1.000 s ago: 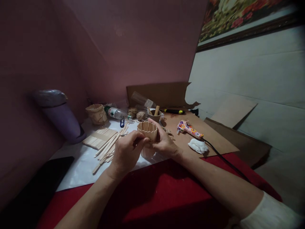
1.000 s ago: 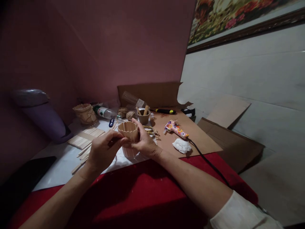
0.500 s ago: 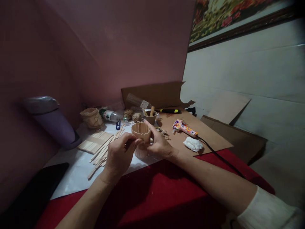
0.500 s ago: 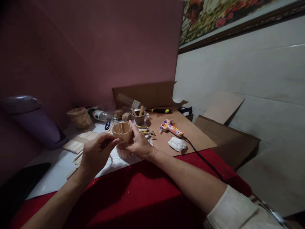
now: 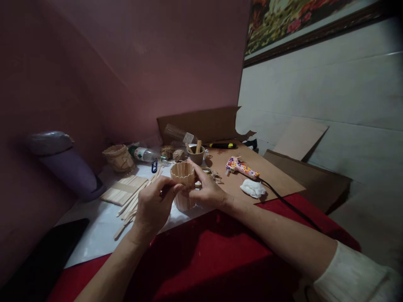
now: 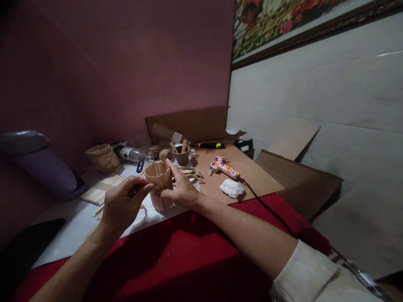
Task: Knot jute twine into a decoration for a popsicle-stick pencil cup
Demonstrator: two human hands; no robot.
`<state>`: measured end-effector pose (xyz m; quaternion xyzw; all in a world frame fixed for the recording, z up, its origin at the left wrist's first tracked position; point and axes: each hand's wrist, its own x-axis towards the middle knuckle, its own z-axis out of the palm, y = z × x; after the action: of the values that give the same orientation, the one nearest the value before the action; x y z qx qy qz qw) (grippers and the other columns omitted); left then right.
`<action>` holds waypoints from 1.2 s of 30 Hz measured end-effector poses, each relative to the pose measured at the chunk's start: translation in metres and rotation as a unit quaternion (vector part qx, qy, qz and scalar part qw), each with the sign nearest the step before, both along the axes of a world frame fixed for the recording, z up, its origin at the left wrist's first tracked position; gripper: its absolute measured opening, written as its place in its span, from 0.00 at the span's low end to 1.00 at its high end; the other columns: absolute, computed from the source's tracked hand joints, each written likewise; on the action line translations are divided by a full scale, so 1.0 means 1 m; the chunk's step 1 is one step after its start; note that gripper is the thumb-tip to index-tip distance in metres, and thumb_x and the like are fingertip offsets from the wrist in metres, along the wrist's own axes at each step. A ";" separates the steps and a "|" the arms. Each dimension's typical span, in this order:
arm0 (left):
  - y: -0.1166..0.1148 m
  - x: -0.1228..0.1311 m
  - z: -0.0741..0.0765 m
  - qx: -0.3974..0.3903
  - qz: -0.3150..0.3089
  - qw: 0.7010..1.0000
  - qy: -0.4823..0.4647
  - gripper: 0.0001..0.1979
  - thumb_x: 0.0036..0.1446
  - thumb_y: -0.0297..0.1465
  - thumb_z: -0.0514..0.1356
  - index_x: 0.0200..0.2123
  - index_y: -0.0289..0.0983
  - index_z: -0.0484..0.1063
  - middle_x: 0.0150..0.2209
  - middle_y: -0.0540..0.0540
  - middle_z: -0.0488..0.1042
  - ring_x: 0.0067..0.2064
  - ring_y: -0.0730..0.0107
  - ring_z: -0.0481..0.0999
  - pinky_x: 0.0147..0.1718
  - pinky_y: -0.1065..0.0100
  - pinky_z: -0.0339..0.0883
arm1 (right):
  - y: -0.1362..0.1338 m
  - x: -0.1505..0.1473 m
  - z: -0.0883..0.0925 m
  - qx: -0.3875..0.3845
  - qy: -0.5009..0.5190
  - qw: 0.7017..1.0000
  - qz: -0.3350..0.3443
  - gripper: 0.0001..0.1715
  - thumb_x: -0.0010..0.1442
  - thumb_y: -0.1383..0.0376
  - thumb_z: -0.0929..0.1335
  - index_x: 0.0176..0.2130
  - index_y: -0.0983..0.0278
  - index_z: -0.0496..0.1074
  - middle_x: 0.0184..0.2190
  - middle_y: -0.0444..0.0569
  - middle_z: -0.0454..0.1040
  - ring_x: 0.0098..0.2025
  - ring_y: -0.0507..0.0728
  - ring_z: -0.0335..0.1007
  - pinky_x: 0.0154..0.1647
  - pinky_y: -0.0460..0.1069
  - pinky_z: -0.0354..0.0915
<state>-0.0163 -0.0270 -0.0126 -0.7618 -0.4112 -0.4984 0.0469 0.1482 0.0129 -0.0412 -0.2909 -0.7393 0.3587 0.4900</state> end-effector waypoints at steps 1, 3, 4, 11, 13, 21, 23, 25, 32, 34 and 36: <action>0.000 0.000 0.000 0.000 0.003 1.000 0.002 0.04 0.51 0.28 0.61 0.26 0.36 0.68 0.19 0.55 0.66 0.19 0.81 0.62 0.20 0.77 0.56 | 0.000 0.000 0.000 -0.001 -0.001 1.000 -0.008 0.53 0.46 0.62 0.72 0.64 0.62 0.45 0.60 0.56 0.56 0.60 0.64 0.55 0.58 0.59 0.56; 0.000 -0.001 0.000 0.000 0.006 1.000 0.007 0.05 0.51 0.28 0.62 0.26 0.36 0.68 0.19 0.55 0.66 0.19 0.81 0.62 0.20 0.77 0.56 | 0.000 0.001 0.000 0.000 -0.002 0.999 -0.032 0.55 0.43 0.61 0.73 0.63 0.63 0.46 0.59 0.57 0.58 0.59 0.64 0.56 0.57 0.60 0.57; 0.000 0.000 0.001 0.002 0.007 1.000 0.008 0.05 0.51 0.28 0.62 0.26 0.36 0.68 0.19 0.55 0.67 0.19 0.81 0.62 0.20 0.77 0.56 | 0.000 0.000 0.000 0.002 -0.002 0.999 -0.046 0.56 0.42 0.60 0.74 0.63 0.64 0.47 0.58 0.58 0.58 0.58 0.65 0.56 0.57 0.60 0.56; 0.000 0.000 0.001 0.013 -0.007 1.000 0.014 0.05 0.49 0.27 0.63 0.26 0.37 0.69 0.20 0.55 0.69 0.19 0.81 0.62 0.18 0.77 0.56 | -0.007 -0.002 0.004 0.033 -0.016 0.996 -0.087 0.56 0.40 0.54 0.75 0.61 0.65 0.51 0.57 0.59 0.59 0.58 0.64 0.56 0.59 0.60 0.54; 0.001 0.000 0.000 0.014 -0.007 1.000 0.017 0.05 0.49 0.27 0.63 0.26 0.37 0.68 0.21 0.55 0.70 0.19 0.81 0.63 0.19 0.77 0.57 | -0.008 -0.002 0.004 0.038 -0.016 0.996 -0.083 0.56 0.40 0.55 0.75 0.61 0.65 0.51 0.57 0.59 0.59 0.58 0.64 0.56 0.59 0.59 0.54; 0.000 0.000 -0.001 -0.008 0.013 1.000 0.023 0.05 0.50 0.29 0.62 0.26 0.37 0.68 0.20 0.55 0.70 0.20 0.79 0.63 0.20 0.76 0.57 | -0.003 -0.002 -0.001 0.025 -0.008 0.999 -0.042 0.62 0.39 0.57 0.76 0.64 0.62 0.45 0.55 0.57 0.62 0.57 0.65 0.58 0.57 0.60 0.56; -0.001 0.000 0.000 -0.016 0.018 0.999 0.022 0.05 0.51 0.29 0.62 0.25 0.37 0.68 0.20 0.55 0.70 0.20 0.79 0.63 0.20 0.76 0.57 | -0.002 -0.001 -0.002 0.032 -0.012 0.998 -0.044 0.58 0.41 0.57 0.75 0.63 0.62 0.47 0.56 0.57 0.62 0.58 0.65 0.57 0.58 0.60 0.55; -0.002 -0.001 0.001 -0.021 0.023 0.999 0.020 0.05 0.51 0.30 0.61 0.25 0.37 0.68 0.20 0.54 0.70 0.20 0.79 0.64 0.21 0.75 0.58 | -0.001 0.000 -0.003 0.037 -0.013 0.998 -0.041 0.54 0.44 0.57 0.74 0.63 0.62 0.48 0.56 0.57 0.61 0.58 0.65 0.57 0.58 0.60 0.55; -0.001 -0.001 0.000 -0.035 0.031 0.999 0.024 0.05 0.50 0.30 0.62 0.25 0.38 0.68 0.20 0.54 0.70 0.20 0.78 0.64 0.21 0.75 0.58 | -0.001 -0.002 -0.006 0.040 -0.012 0.997 -0.062 0.56 0.40 0.55 0.75 0.61 0.64 0.49 0.55 0.59 0.62 0.56 0.64 0.60 0.55 0.59 0.59; -0.001 -0.001 -0.001 -0.036 0.029 0.999 0.029 0.05 0.50 0.29 0.61 0.25 0.37 0.68 0.20 0.54 0.70 0.20 0.79 0.64 0.21 0.76 0.57 | -0.001 -0.003 -0.006 0.038 -0.007 0.997 -0.060 0.57 0.40 0.54 0.75 0.61 0.64 0.49 0.54 0.59 0.63 0.55 0.63 0.61 0.54 0.58 0.59; -0.001 -0.001 -0.001 -0.040 0.034 0.998 0.033 0.05 0.50 0.29 0.61 0.25 0.37 0.68 0.20 0.55 0.70 0.20 0.79 0.63 0.21 0.76 0.57 | -0.002 -0.004 -0.006 0.034 0.000 0.998 -0.050 0.54 0.41 0.55 0.75 0.60 0.64 0.51 0.53 0.57 0.65 0.53 0.62 0.63 0.53 0.56 0.60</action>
<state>-0.0171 -0.0280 -0.0137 -0.7649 -0.4544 -0.4541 0.0473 0.1444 0.0104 -0.0471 -0.3108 -0.7355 0.3089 0.5168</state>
